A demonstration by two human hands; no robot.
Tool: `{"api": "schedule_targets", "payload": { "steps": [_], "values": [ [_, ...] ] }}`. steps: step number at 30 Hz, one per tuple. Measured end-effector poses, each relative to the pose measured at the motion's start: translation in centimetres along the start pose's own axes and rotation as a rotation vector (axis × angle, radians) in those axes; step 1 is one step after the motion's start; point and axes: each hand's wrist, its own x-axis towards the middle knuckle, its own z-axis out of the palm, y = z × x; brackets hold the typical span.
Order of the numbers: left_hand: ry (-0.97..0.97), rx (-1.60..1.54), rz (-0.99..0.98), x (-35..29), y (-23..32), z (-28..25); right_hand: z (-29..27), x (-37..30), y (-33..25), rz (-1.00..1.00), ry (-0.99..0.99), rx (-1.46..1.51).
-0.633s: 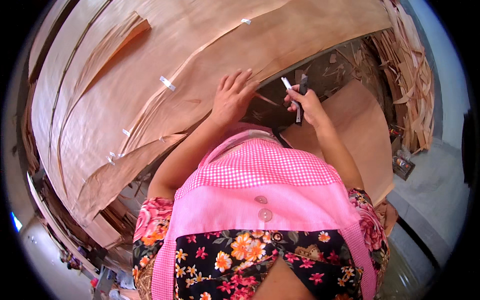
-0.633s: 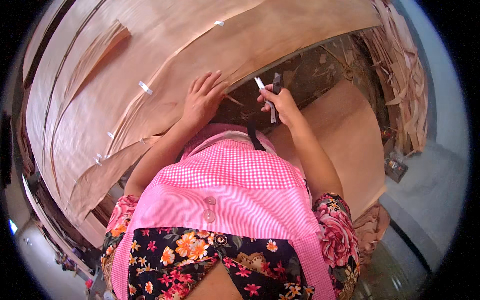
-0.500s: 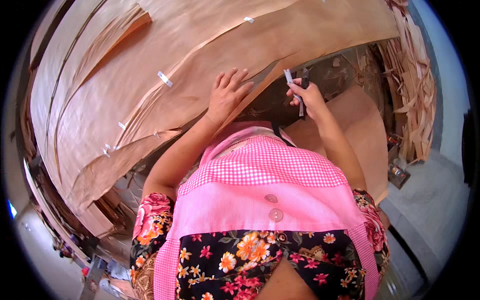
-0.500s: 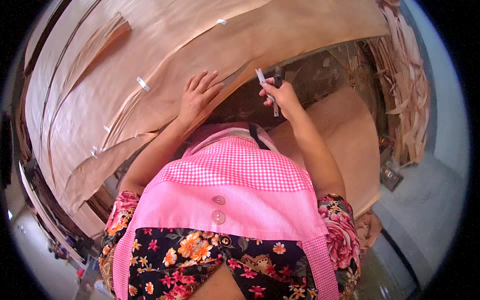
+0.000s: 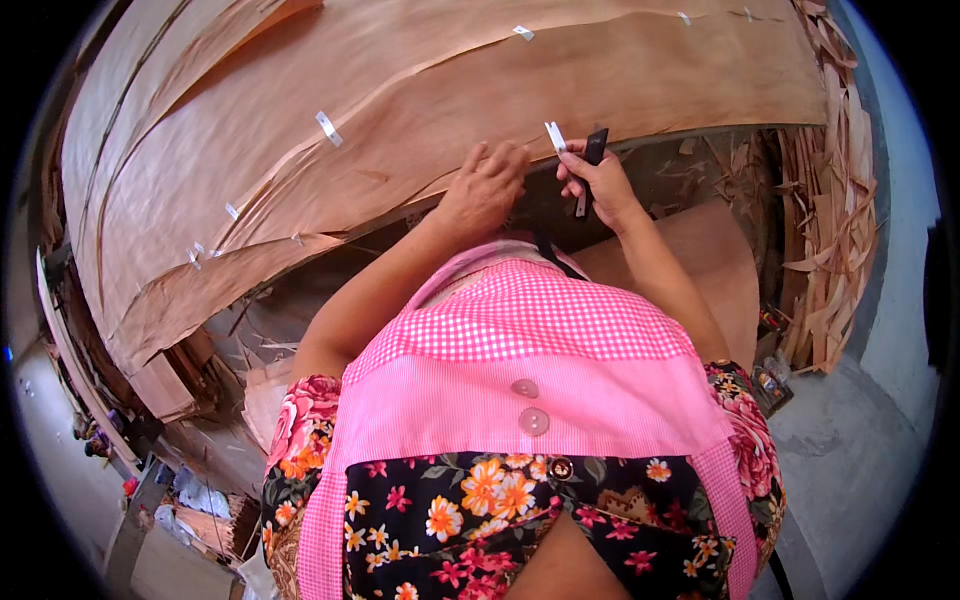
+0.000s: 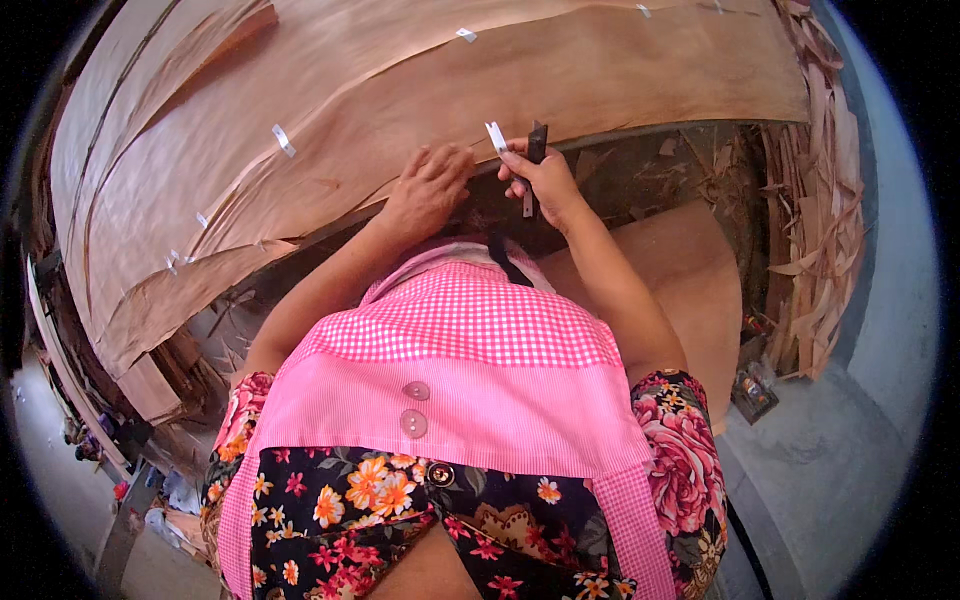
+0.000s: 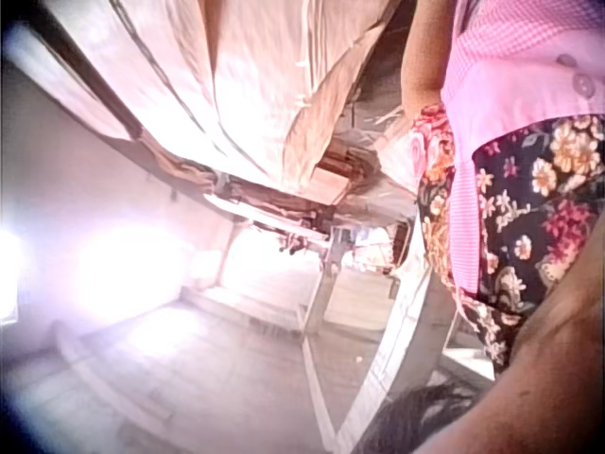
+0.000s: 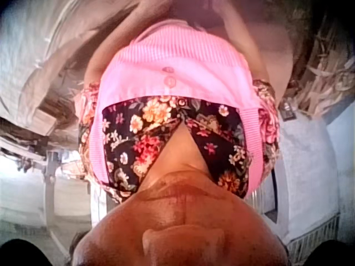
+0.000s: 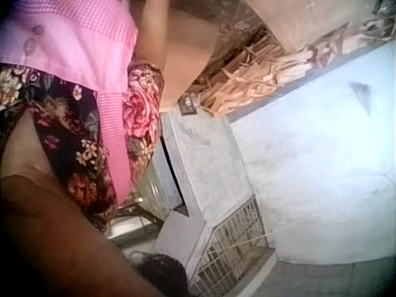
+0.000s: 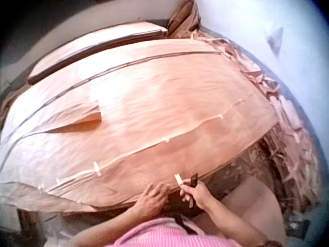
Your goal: The person cuts sheets of wood veneer using a hand blade, aligns a long guide strip, and moves the cut pieces onto a stack.
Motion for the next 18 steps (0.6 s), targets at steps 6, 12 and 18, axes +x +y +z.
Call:
{"api": "schedule_targets", "payload": {
  "steps": [6,12,18],
  "values": [
    [-0.040,-0.058,-0.017,0.2,-1.5,2.2,1.0,1.1,-0.1,0.047,-0.001,-0.106],
    [-0.093,0.043,-0.235,1.5,1.7,3.4,0.9,2.4,2.7,-0.024,0.102,-0.101],
    [-0.065,-0.012,-0.244,2.2,1.6,2.6,-0.5,2.4,-2.5,-0.142,0.186,-1.115]
  ]
}}
